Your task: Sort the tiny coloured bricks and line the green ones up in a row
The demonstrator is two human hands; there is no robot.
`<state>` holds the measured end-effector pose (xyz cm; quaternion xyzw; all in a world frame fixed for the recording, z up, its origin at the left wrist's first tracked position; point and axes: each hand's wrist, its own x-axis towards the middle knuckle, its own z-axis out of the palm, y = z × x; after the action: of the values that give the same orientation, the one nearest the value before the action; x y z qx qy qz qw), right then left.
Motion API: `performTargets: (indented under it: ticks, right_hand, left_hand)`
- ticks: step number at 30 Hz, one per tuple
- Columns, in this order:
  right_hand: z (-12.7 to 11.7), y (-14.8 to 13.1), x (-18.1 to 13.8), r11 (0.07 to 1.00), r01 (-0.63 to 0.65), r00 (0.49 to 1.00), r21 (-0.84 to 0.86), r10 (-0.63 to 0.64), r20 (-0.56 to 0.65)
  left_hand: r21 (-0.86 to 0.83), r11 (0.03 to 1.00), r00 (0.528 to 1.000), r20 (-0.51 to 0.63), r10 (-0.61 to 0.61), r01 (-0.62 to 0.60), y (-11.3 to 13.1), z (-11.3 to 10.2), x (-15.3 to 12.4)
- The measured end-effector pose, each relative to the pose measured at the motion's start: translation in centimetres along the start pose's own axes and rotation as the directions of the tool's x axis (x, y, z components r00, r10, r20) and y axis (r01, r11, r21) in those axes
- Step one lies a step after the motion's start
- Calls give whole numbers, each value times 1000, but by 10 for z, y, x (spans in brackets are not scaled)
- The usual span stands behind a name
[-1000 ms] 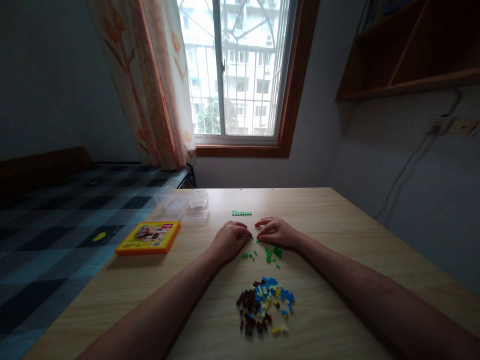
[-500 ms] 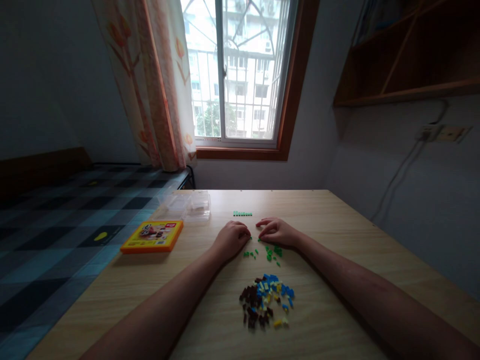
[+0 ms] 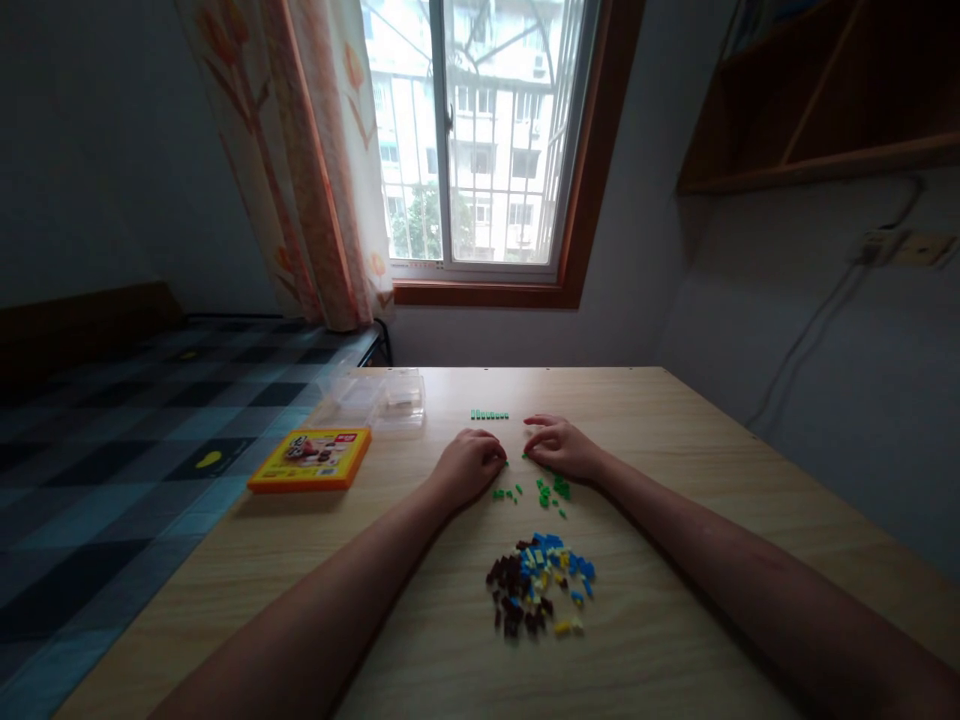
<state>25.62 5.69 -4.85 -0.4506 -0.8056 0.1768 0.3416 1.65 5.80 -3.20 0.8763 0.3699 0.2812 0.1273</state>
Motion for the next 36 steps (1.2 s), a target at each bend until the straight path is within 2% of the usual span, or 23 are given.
performTargets:
  ticks: [8, 17, 20, 25, 30, 36]
  right_hand:
    - [0, 10, 11, 998, -3, 999, -64, 0, -47]
    - [7, 52, 64, 998, -35, 994, -48, 29, -108]
    - [9, 61, 79, 998, -15, 993, -56, 9, -116]
    - [9, 58, 80, 992, 64, 969, -108, -88, -231]
    - [10, 48, 73, 970, 146, 972, -193, -178, -157]
    - [7, 43, 73, 957, 136, 984, -256, -160, -78]
  left_hand:
    - [15, 1000, 1000, -11, 18, -18, 1, -1, -2]
    - [8, 1000, 1000, 1, -12, 12, 6, -3, -4]
    - [12, 1000, 1000, 5, -26, 26, 8, -4, -5]
    - [-5, 999, 999, 11, -46, 46, 9, -5, -5]
    - [-16, 999, 999, 6, -39, 40, 8, -5, -6]
    - [-27, 998, 999, 11, -48, 48, 9, -7, -7]
